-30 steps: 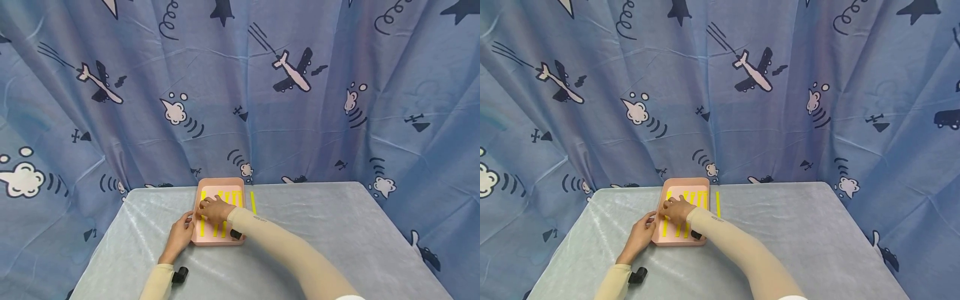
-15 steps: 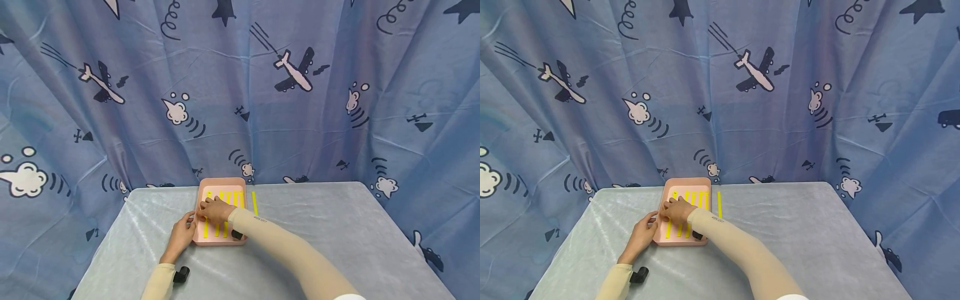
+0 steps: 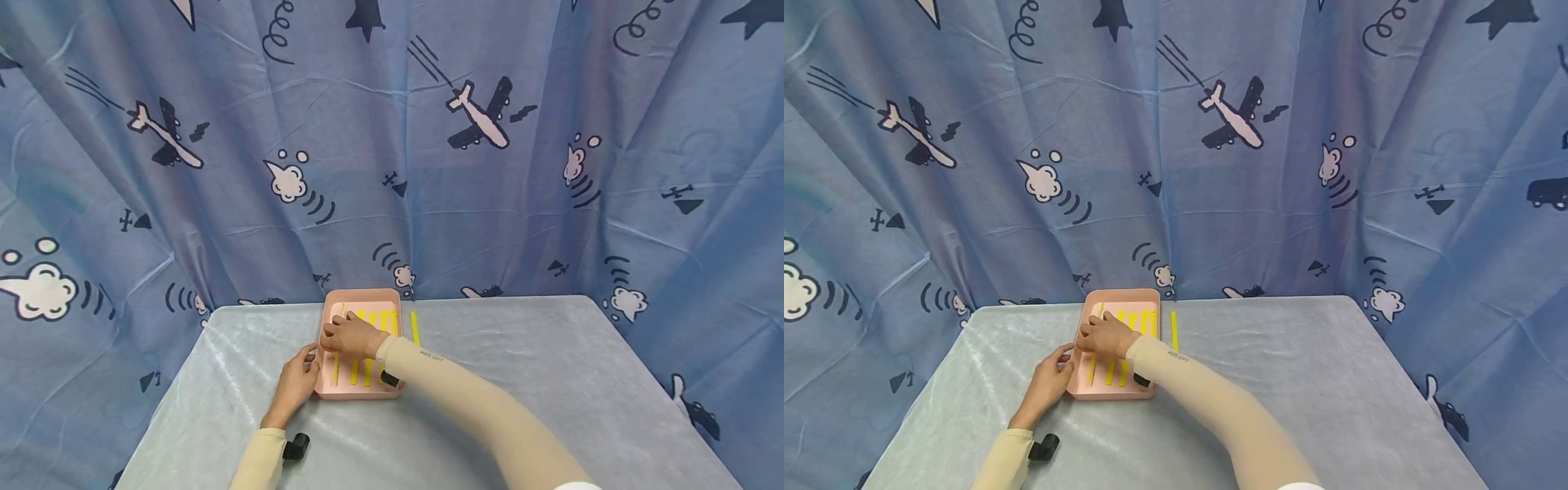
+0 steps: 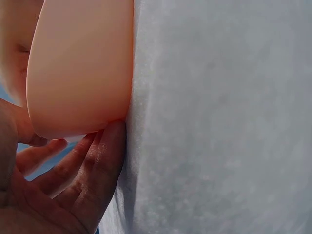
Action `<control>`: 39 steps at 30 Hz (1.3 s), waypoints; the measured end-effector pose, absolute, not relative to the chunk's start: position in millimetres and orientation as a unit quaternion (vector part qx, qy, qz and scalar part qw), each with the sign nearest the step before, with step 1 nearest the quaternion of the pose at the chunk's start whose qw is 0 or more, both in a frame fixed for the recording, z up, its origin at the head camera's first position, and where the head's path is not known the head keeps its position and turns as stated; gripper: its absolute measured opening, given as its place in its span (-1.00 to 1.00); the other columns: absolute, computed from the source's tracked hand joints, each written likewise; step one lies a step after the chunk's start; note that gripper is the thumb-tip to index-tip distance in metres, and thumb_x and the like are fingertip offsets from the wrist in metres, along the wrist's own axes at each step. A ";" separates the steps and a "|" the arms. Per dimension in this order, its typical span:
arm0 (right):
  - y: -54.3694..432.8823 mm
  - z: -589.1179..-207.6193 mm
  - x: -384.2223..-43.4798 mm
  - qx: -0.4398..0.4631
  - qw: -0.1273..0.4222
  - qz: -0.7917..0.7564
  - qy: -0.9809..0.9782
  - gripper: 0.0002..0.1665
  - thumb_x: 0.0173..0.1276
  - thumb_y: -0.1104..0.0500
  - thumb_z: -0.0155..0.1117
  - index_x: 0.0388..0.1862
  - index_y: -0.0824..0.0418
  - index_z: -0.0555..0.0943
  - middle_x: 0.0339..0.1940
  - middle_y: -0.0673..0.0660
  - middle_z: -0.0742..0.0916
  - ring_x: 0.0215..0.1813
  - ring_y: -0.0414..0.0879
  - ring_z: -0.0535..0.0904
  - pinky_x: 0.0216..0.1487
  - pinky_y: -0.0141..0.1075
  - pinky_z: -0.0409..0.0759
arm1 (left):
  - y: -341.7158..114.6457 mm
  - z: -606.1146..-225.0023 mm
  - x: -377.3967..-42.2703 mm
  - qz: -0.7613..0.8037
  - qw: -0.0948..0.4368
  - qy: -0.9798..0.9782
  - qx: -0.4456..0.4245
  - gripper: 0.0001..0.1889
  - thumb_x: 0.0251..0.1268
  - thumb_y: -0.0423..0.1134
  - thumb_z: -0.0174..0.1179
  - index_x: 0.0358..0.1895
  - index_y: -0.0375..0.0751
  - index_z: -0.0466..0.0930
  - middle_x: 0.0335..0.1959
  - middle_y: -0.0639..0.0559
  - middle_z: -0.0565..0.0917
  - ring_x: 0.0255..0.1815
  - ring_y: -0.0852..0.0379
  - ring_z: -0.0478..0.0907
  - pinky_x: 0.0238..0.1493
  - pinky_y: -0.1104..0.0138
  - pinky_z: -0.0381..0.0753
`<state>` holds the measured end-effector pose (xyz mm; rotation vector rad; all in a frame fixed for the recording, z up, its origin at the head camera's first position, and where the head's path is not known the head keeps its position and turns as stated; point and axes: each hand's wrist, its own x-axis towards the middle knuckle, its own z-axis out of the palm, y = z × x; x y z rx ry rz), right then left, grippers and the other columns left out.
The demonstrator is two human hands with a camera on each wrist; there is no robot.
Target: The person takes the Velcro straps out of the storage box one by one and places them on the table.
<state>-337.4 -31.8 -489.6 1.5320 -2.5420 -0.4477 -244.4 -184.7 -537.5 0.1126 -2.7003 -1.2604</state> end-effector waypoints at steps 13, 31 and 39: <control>-17.1 -465.2 -327.7 0.495 0.083 -0.106 -0.858 -0.93 0.51 0.00 0.06 -0.14 -0.15 0.52 0.01 -0.14 0.57 0.02 -0.18 0.43 -0.16 -0.33 0.26 | -187.0 -539.3 -245.8 -0.416 0.086 -0.905 0.034 -0.56 0.34 -0.39 0.02 0.28 -0.29 0.49 -0.05 -0.32 0.70 -0.23 0.02 0.68 -0.27 0.20 0.60; 24.7 -452.6 -316.0 0.479 0.110 0.070 -0.868 -0.86 0.39 0.13 0.28 -0.22 -0.06 0.48 -0.09 -0.11 0.57 0.02 -0.15 0.43 -0.06 -0.28 0.28 | -183.0 -540.9 -243.2 -0.428 0.089 -0.898 0.042 -0.57 0.37 -0.34 0.04 0.29 -0.29 0.49 -0.04 -0.29 0.69 -0.10 -0.09 0.70 -0.18 0.13 0.64; 44.3 -447.8 -311.7 0.461 0.127 0.137 -0.868 -0.91 0.42 0.16 0.23 -0.18 -0.03 0.52 -0.15 -0.12 0.55 0.03 -0.16 0.42 0.03 -0.22 0.33 | -182.6 -541.4 -242.7 -0.426 0.084 -0.899 0.047 -0.56 0.40 -0.32 0.01 0.32 -0.27 0.46 -0.02 -0.27 0.69 -0.11 -0.06 0.69 -0.18 0.14 0.64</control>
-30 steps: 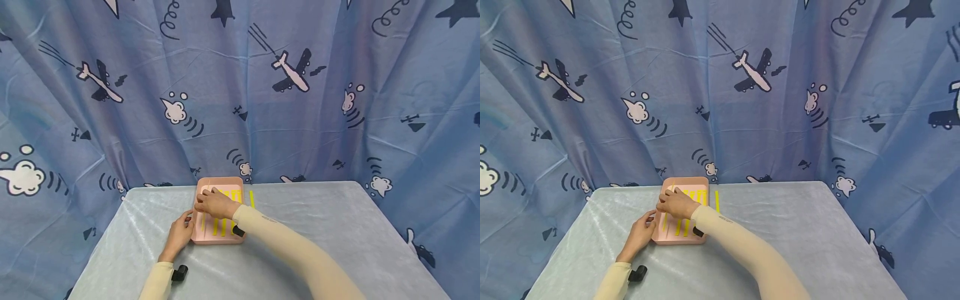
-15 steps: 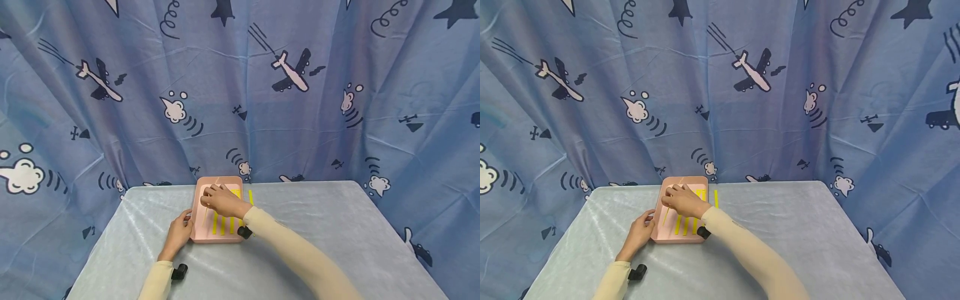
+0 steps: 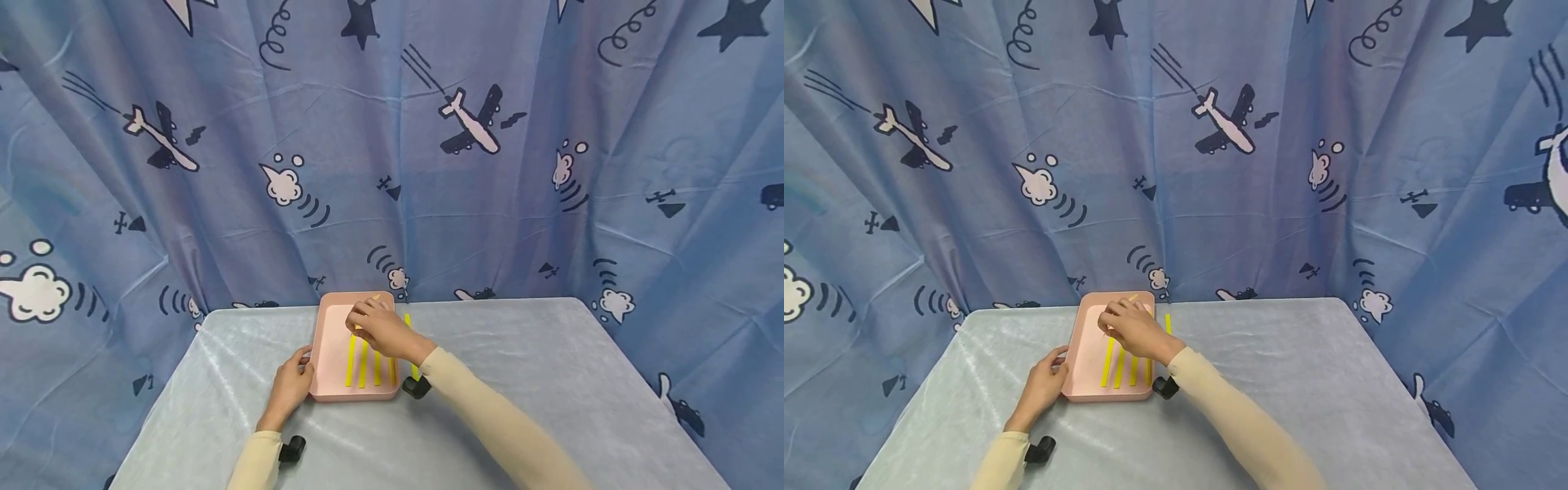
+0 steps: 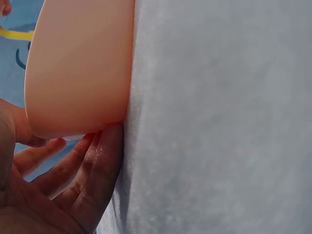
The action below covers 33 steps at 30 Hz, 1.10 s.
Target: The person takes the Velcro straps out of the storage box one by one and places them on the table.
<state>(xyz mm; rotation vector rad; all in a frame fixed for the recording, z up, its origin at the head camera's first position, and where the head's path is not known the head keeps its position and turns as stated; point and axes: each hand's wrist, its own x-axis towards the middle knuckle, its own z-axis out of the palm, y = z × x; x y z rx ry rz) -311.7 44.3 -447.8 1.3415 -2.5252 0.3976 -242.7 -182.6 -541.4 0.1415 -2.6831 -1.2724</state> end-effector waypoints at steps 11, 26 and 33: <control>61.7 -446.1 -297.3 0.438 0.164 0.236 -0.852 -0.89 0.38 0.23 0.27 -0.19 0.05 0.53 -0.16 -0.06 0.59 0.06 -0.13 0.49 0.18 -0.13 0.43 | -181.8 -540.7 -239.8 -0.432 0.088 -0.897 0.046 -0.56 0.41 -0.33 0.02 0.32 -0.27 0.46 -0.01 -0.29 0.69 -0.03 -0.14 0.69 -0.10 0.07 0.65; 89.5 -441.5 -286.1 0.378 0.147 0.385 -0.829 -0.87 0.37 0.30 0.25 -0.20 0.17 0.47 -0.27 -0.01 0.56 -0.18 -0.19 0.47 -0.17 -0.22 0.52 | -182.2 -539.6 -239.5 -0.430 0.088 -0.897 0.050 -0.57 0.40 -0.33 0.02 0.31 -0.26 0.48 -0.02 -0.29 0.69 -0.07 -0.10 0.69 -0.13 0.09 0.64; 103.8 -440.3 -282.6 0.331 0.126 0.458 -0.815 -0.91 0.43 0.21 0.19 -0.19 0.15 0.45 -0.29 0.03 0.59 -0.24 -0.18 0.47 -0.30 -0.36 0.43 | -181.9 -539.3 -240.0 -0.433 0.083 -0.896 0.052 -0.57 0.42 -0.30 0.02 0.32 -0.24 0.47 0.00 -0.28 0.69 -0.04 -0.12 0.68 -0.10 0.08 0.63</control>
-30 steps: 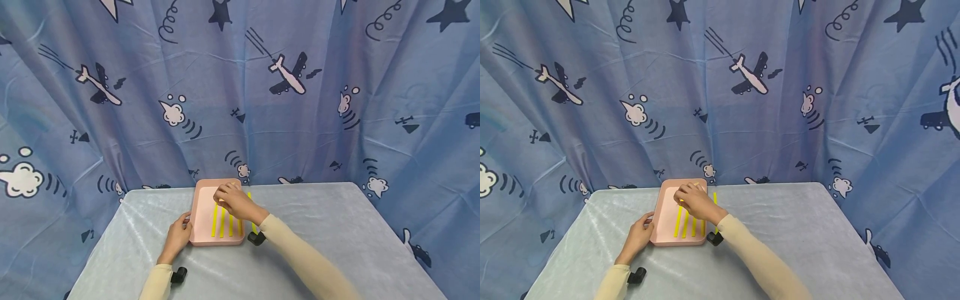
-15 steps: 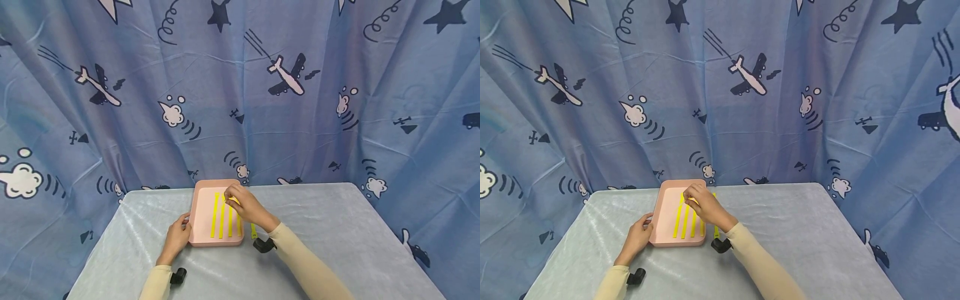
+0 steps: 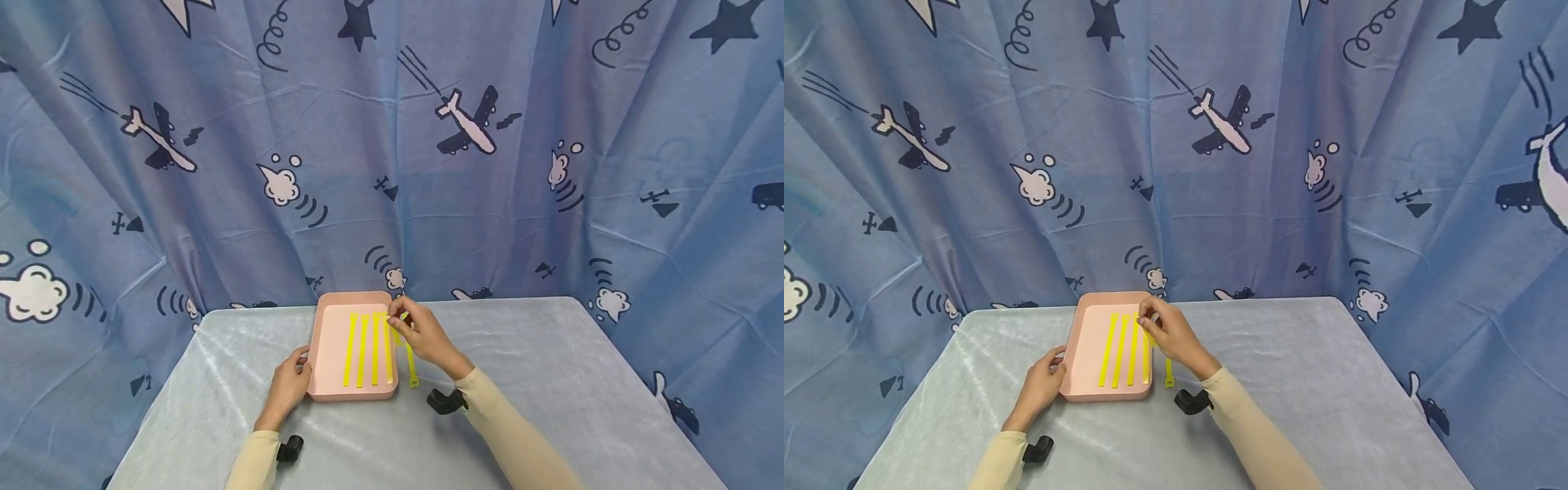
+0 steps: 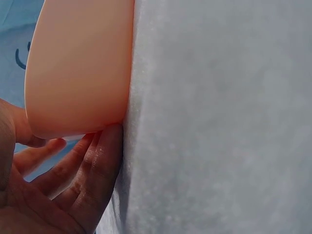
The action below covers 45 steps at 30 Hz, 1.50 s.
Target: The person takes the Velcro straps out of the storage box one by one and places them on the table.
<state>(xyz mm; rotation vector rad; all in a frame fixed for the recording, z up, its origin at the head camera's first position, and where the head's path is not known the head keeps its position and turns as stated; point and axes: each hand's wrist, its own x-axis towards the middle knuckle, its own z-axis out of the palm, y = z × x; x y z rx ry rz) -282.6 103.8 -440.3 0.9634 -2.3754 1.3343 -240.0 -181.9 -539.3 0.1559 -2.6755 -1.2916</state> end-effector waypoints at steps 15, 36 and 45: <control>122.5 -446.6 -277.9 0.215 0.051 0.598 -0.771 -0.84 0.46 0.23 0.16 -0.10 0.30 0.44 -0.20 0.23 0.57 -0.17 -0.10 0.49 -0.17 -0.42 0.52 | -183.8 -539.5 -240.1 -0.434 0.085 -0.896 0.040 -0.57 0.41 -0.32 0.01 0.32 -0.28 0.46 0.00 -0.31 0.69 -0.05 -0.14 0.69 -0.10 0.06 0.64; 149.1 -491.6 -294.1 0.052 -0.006 0.671 -0.739 -0.77 0.44 0.25 0.19 0.00 0.34 0.47 -0.31 0.07 0.58 -0.37 -0.16 0.48 -0.44 -0.38 0.52 | -183.9 -537.6 -240.1 -0.443 0.085 -0.892 0.038 -0.56 0.42 -0.31 0.02 0.33 -0.29 0.45 0.01 -0.32 0.68 0.00 -0.19 0.68 -0.10 0.05 0.65; 156.6 -507.6 -305.8 -0.022 -0.040 0.643 -0.765 -0.76 0.44 0.24 0.21 0.02 0.29 0.51 -0.29 0.09 0.64 -0.31 -0.12 0.53 -0.43 -0.34 0.55 | -183.2 -538.8 -239.6 -0.436 0.085 -0.895 0.040 -0.56 0.41 -0.31 0.03 0.33 -0.28 0.45 0.00 -0.31 0.68 -0.05 -0.13 0.69 -0.14 0.09 0.64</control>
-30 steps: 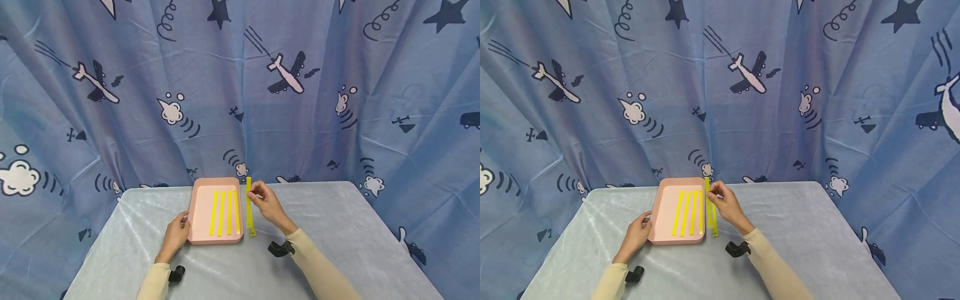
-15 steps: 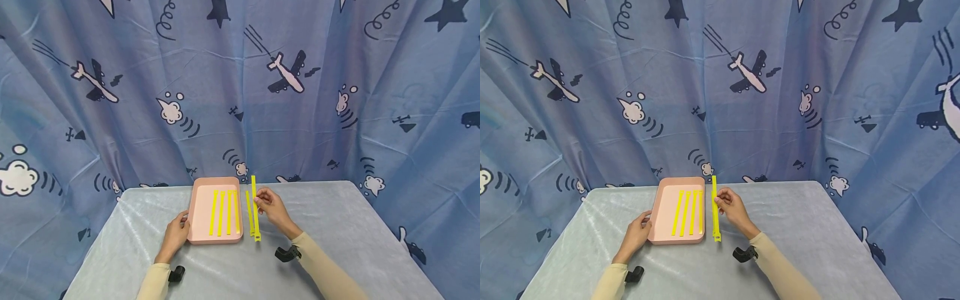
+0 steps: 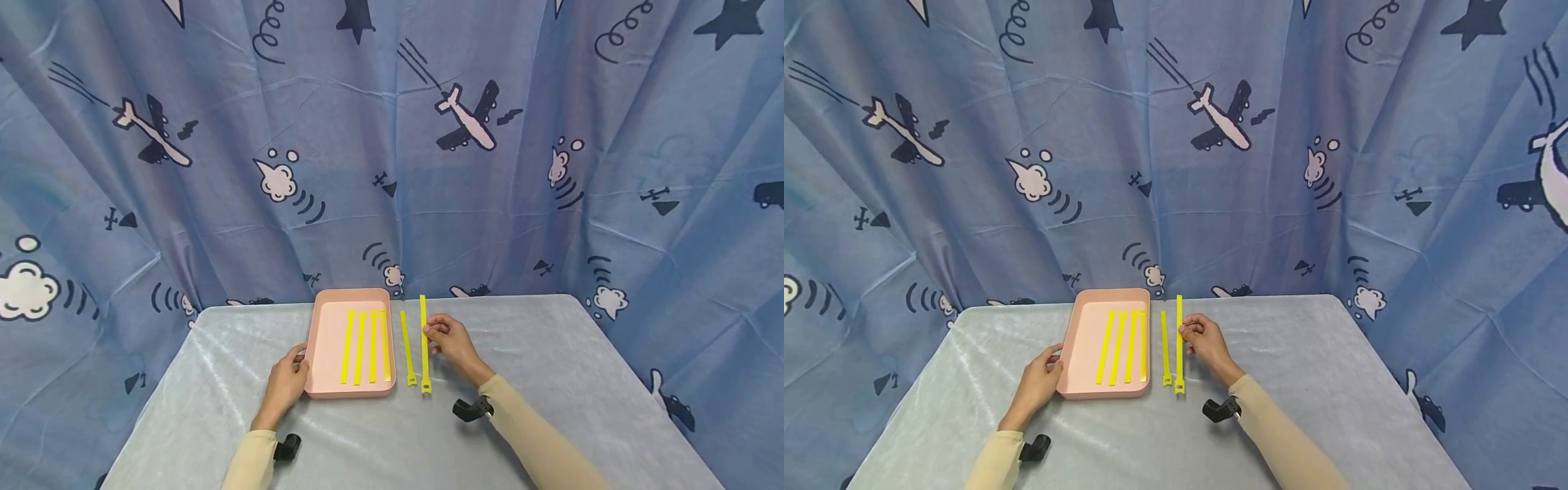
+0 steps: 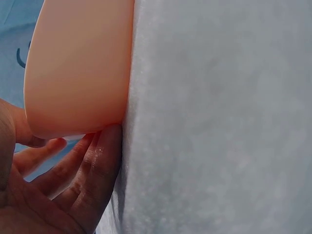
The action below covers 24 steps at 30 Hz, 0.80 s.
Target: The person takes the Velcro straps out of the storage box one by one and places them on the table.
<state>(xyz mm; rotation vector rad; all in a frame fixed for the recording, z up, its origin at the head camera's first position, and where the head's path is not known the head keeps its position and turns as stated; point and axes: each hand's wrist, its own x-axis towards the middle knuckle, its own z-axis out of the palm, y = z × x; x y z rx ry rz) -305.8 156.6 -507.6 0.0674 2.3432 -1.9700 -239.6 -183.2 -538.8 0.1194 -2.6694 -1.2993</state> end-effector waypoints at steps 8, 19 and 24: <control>155.7 -517.6 -320.5 0.033 0.045 -0.614 0.788 -0.77 0.40 0.25 0.25 -0.01 0.29 0.55 -0.37 0.07 0.67 -0.38 -0.14 0.51 -0.44 -0.32 0.47 | -185.4 -538.5 -240.4 -0.438 0.086 -0.894 0.038 -0.56 0.42 -0.32 0.02 0.33 -0.28 0.45 0.00 -0.31 0.68 -0.04 -0.14 0.69 -0.13 0.08 0.64; 157.6 -531.4 -334.3 0.043 0.047 -0.581 0.812 -0.78 0.37 0.29 0.24 -0.02 0.29 0.56 -0.35 0.11 0.70 -0.39 -0.13 0.52 -0.46 -0.33 0.47 | -185.2 -541.1 -239.1 -0.440 0.086 -0.893 0.038 -0.57 0.42 -0.32 0.02 0.32 -0.28 0.45 0.00 -0.31 0.68 -0.04 -0.15 0.69 -0.14 0.10 0.65; 157.8 -535.4 -339.0 0.042 0.053 -0.574 0.816 -0.76 0.35 0.32 0.23 -0.02 0.32 0.56 -0.37 0.10 0.70 -0.40 -0.13 0.52 -0.48 -0.35 0.47 | -185.1 -541.4 -241.1 -0.440 0.086 -0.893 0.038 -0.57 0.42 -0.32 0.02 0.32 -0.28 0.46 -0.01 -0.30 0.68 -0.07 -0.11 0.69 -0.18 0.13 0.64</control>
